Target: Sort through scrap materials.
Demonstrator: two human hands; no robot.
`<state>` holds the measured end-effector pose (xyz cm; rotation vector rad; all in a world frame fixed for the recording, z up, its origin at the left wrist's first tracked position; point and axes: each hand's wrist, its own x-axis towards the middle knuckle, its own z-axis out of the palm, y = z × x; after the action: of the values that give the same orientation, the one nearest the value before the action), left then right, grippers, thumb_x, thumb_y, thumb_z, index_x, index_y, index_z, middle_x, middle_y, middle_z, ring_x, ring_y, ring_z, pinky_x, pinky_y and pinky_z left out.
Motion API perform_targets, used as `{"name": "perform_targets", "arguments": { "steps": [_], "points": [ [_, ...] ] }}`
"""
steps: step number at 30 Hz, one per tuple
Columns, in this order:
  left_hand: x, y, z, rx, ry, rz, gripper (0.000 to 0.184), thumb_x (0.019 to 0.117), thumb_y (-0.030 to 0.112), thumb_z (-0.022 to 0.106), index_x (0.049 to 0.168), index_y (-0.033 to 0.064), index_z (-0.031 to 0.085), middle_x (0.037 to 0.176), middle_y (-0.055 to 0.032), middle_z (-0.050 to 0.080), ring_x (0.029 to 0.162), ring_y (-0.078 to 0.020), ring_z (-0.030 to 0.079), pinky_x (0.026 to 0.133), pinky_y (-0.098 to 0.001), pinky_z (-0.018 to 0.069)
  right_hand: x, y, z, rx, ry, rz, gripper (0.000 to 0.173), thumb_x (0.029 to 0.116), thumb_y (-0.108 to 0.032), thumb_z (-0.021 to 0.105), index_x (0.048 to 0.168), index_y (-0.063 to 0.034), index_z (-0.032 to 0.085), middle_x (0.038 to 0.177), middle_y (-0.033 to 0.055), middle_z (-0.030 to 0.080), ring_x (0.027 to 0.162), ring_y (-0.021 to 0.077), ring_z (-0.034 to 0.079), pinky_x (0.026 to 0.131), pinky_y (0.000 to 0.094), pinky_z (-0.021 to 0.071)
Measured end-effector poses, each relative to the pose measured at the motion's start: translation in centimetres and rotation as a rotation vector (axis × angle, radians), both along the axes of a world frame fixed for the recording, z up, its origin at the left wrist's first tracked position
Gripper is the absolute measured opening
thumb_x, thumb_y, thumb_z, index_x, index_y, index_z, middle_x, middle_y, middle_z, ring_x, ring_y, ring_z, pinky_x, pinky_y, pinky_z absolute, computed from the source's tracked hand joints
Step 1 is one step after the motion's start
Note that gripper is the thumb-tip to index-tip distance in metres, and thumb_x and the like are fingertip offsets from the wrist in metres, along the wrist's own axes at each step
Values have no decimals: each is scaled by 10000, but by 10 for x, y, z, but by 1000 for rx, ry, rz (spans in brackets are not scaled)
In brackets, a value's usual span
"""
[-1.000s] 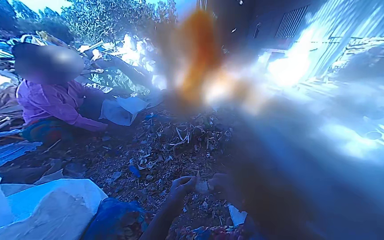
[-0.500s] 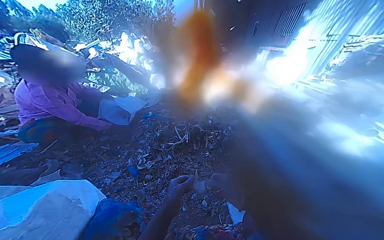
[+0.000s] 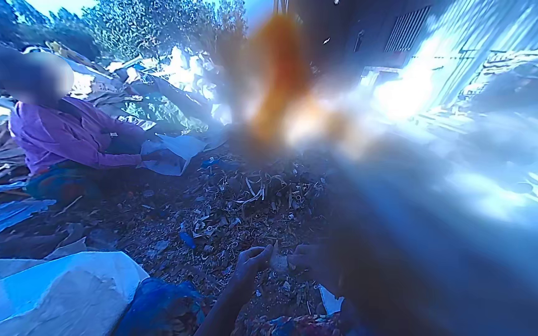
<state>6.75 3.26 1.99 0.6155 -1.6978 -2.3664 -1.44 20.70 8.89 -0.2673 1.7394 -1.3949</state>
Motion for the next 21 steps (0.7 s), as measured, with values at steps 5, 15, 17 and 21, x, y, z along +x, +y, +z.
{"name": "perform_targets", "arguments": {
  "steps": [5, 15, 17, 21],
  "points": [
    [0, -2, -2, -19, 2, -11, 215, 1048, 137, 565, 969, -30, 675, 930, -93, 706, 858, -148, 691, 820, -314, 578, -4, 1, -9, -17, 14, 24, 109, 1046, -142, 574, 1021, -40, 545, 889, 61, 657, 756, 126, 669, 689, 261, 556],
    [1, -1, 0, -31, 4, -10, 216, 1052, 139, 557, 973, -28, 668, 907, -86, 703, 834, -141, 689, 806, -312, 577, -5, -1, -11, 13, 11, 43, 121, 1061, -142, 555, 973, -65, 525, 838, 29, 631, 700, 111, 660, 676, 263, 568],
    [1, -1, 0, -32, -1, -11, 216, 1052, 147, 560, 968, -22, 665, 912, -85, 701, 843, -143, 688, 810, -313, 577, -6, -1, -11, 13, 15, 50, 119, 1061, -145, 555, 979, -64, 527, 842, 30, 636, 705, 113, 664, 685, 266, 571],
    [2, -2, 1, -23, -12, -12, 218, 1054, 153, 562, 965, -20, 660, 919, -92, 698, 857, -154, 689, 818, -320, 577, -7, -1, -13, 15, 19, 59, 124, 1062, -150, 556, 979, -64, 523, 847, 32, 635, 704, 114, 661, 685, 267, 570]
  ]
}}
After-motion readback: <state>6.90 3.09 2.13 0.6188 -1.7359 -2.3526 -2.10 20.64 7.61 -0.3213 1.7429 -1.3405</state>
